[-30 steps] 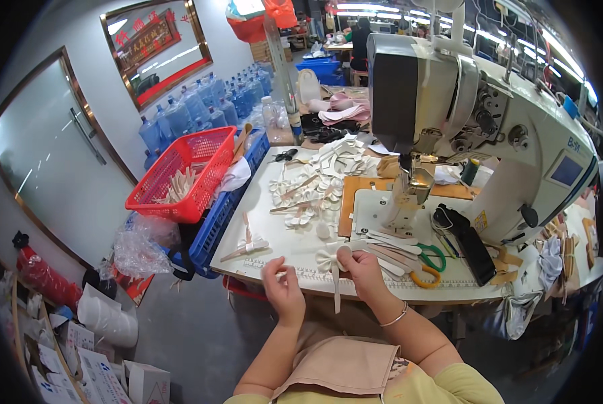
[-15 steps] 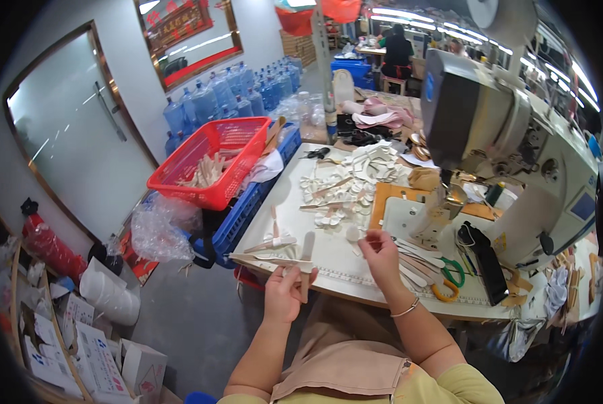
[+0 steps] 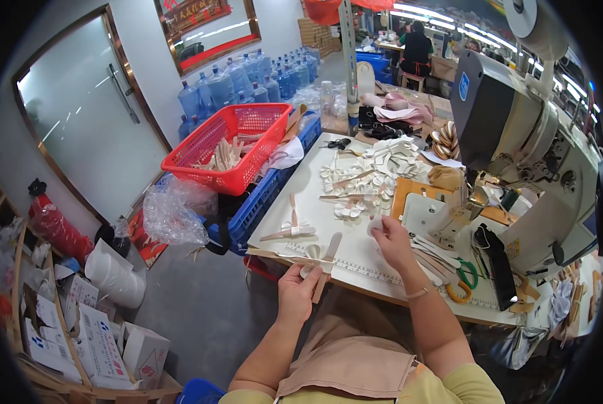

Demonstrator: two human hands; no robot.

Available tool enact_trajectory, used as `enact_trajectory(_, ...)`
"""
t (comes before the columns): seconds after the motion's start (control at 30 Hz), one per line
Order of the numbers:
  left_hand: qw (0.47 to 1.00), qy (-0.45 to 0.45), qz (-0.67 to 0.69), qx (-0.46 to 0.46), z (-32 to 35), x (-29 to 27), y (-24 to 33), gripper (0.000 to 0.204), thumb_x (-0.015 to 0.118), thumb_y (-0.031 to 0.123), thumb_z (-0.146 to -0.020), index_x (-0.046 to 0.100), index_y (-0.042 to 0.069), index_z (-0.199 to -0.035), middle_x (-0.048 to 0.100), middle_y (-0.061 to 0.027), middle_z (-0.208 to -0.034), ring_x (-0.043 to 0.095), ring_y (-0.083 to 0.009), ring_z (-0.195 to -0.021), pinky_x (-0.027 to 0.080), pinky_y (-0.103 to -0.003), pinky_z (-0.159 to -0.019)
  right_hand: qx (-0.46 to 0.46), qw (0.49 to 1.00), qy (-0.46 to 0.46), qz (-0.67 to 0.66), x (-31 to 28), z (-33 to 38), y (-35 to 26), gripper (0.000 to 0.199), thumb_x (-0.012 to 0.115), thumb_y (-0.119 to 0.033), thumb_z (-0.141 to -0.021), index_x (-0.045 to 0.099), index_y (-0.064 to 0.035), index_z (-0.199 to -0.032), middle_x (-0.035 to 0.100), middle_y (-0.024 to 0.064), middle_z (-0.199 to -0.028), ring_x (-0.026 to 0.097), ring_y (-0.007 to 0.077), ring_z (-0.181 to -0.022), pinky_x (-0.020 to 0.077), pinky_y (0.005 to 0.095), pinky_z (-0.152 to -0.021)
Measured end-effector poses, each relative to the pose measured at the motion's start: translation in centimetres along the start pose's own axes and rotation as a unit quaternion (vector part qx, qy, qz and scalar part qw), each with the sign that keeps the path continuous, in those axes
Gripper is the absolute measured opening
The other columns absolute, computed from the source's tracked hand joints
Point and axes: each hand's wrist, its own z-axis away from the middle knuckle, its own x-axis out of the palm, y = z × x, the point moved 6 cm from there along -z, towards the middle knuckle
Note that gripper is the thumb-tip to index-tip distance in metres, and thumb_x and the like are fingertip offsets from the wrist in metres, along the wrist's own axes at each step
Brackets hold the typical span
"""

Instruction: Assembling and stitching decorative fabric bows or flowers for shoes at a workstation.

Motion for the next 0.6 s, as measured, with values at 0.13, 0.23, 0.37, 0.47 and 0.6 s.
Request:
enact_trajectory(0.13,0.994,0.031,-0.093,0.040,0.1,-1.0,0.1,0.017,0.057,-0.001,-0.083,0.055,-0.003,-0.099,0.062,-0.0097,-0.090,0.062,-0.0171,-0.076,0.052,-0.027,-0.071,-0.142,0.987,-0.067,0.036,-0.9,5.1,-6.7,0.026,0.061,0.005,-0.074,0.062,-0.0026,-0.098,0.057,0.0106,-0.088,0.059,0.0208,-0.075,0.0492,0.0272,-0.061)
enact_trajectory(0.23,0.993,0.014,-0.113,0.028,0.4,-0.4,-0.2,0.019,0.058,-0.001,-0.082,0.055,-0.004,-0.101,0.061,-0.0090,-0.091,0.061,-0.0153,-0.077,0.052,-0.026,-0.073,-0.212,0.968,-0.059,0.124,-1.4,6.8,-8.9,0.028,0.064,0.006,-0.070,0.063,-0.0043,-0.096,0.057,0.0102,-0.087,0.057,0.0248,-0.075,0.0493,0.0300,-0.060)
enact_trajectory(0.37,0.995,-0.003,-0.098,0.034,0.8,0.7,-0.3,0.022,0.059,-0.001,-0.082,0.055,-0.005,-0.104,0.061,-0.0086,-0.093,0.060,-0.0139,-0.081,0.051,-0.025,-0.075,-0.280,0.940,0.003,0.197,-2.0,7.4,-10.2,0.030,0.064,0.006,-0.067,0.063,-0.0057,-0.095,0.057,0.0098,-0.086,0.057,0.0240,-0.075,0.0490,0.0313,-0.064)
enact_trajectory(0.47,0.993,-0.003,-0.114,0.033,0.9,0.6,-0.8,0.024,0.060,0.000,-0.082,0.054,-0.006,-0.106,0.061,-0.0087,-0.095,0.060,-0.0141,-0.085,0.051,-0.023,-0.076,-0.292,0.933,0.018,0.212,-2.5,7.4,-10.3,0.032,0.063,0.007,-0.065,0.063,-0.0055,-0.095,0.056,0.0091,-0.085,0.057,0.0239,-0.075,0.0489,0.0313,-0.063)
enact_trajectory(0.6,0.990,-0.004,-0.138,0.039,1.1,0.9,-0.8,0.025,0.057,-0.004,-0.082,0.054,-0.005,-0.106,0.061,-0.0119,-0.097,0.061,-0.0173,-0.084,0.053,-0.027,-0.074,-0.306,0.921,0.012,0.242,-2.5,7.5,-10.3,0.032,0.061,0.007,-0.063,0.063,-0.0053,-0.093,0.056,0.0080,-0.084,0.057,0.0235,-0.076,0.0486,0.0317,-0.063)
